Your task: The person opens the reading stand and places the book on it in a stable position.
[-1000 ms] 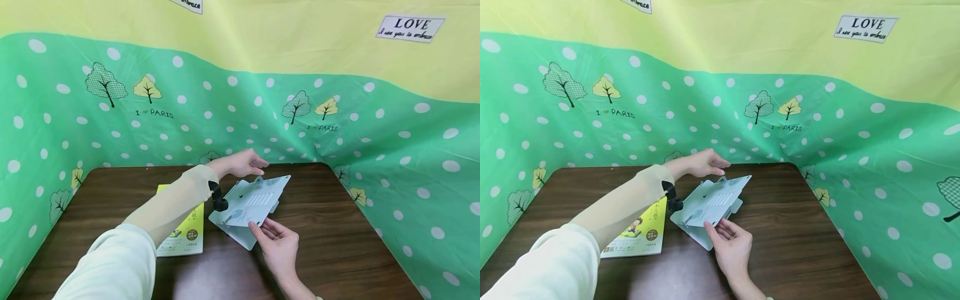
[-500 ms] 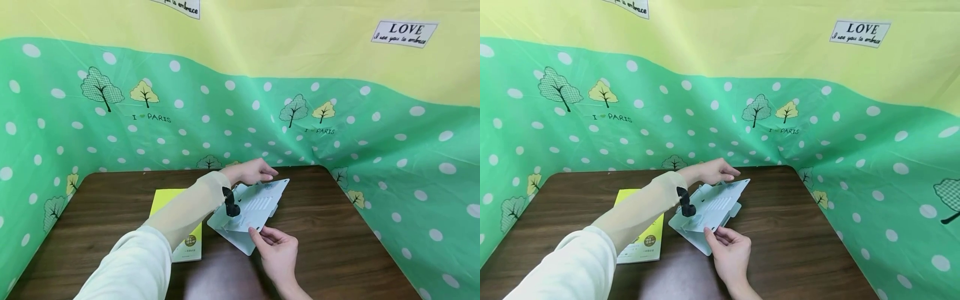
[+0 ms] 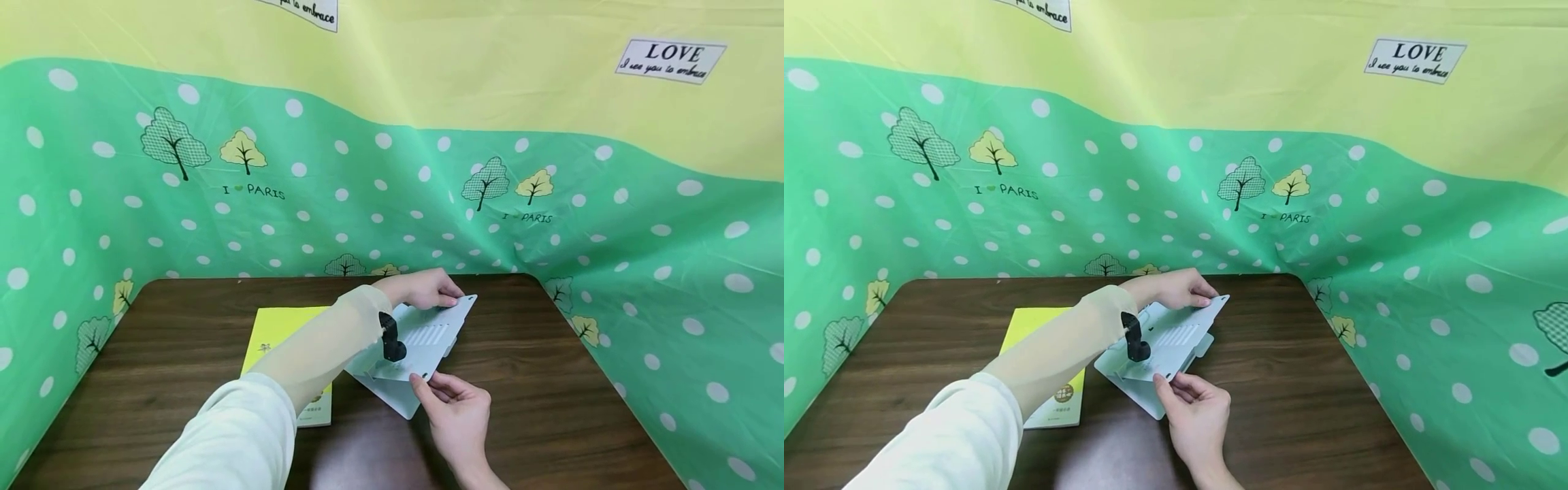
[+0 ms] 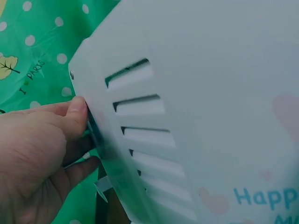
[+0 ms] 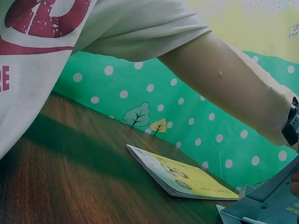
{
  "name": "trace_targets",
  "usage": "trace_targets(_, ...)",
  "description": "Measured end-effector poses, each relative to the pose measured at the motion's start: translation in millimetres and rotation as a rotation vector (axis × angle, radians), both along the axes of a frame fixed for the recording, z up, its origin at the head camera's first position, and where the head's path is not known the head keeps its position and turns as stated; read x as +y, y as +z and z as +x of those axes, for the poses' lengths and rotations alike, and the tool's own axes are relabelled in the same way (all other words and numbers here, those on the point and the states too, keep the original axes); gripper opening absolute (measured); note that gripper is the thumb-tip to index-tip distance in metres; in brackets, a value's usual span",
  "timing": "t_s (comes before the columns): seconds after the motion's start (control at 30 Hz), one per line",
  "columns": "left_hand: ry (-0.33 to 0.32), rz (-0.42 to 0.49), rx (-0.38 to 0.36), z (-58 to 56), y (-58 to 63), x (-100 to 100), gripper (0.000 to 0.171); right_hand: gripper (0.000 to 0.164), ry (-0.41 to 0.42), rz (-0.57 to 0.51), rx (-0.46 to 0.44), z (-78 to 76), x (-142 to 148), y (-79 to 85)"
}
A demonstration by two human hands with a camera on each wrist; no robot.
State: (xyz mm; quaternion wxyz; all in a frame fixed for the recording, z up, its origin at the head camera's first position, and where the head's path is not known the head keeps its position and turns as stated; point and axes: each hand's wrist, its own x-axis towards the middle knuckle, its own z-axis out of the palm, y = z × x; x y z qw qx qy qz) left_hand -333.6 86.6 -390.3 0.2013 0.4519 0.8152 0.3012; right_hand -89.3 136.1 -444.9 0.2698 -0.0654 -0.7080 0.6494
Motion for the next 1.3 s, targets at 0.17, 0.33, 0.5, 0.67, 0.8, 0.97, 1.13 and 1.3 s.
trace_targets(0.17,0.049,0.0,0.019,0.3,-3.6,-2.5,0.036,0.011,0.005,0.002,0.008,0.4,0.5,0.2)
trace_targets(0.33,0.103,0.021,0.01,-5.6,-8.4,-8.4,0.034,0.011,0.005,0.024,0.018,0.4,2.5,-0.7)
trace_targets(0.5,0.196,0.0,-0.003,-7.5,-8.6,-12.9,0.032,0.009,0.011,0.049,0.02,1.4,7.7,-0.5)
trace_targets(0.67,0.225,0.015,-0.02,-10.1,-8.9,-16.2,0.029,0.011,0.015,0.062,0.01,2.8,12.1,0.1)
trace_targets(0.8,0.228,0.044,-0.028,-12.3,-9.8,-18.4,0.027,0.013,0.019,0.052,-0.001,3.6,14.0,1.2)
trace_targets(0.97,0.271,0.066,-0.047,-10.4,-11.6,-19.3,0.025,0.012,0.045,0.032,-0.002,4.4,18.0,1.2)
trace_targets(1.13,0.322,0.074,-0.069,-7.4,-13.8,-21.9,0.026,0.009,0.047,0.043,-0.003,6.0,22.7,3.3)
trace_targets(1.3,0.363,0.081,-0.07,-4.7,-15.0,-27.0,0.026,0.008,0.043,0.057,-0.017,7.8,29.0,4.9)
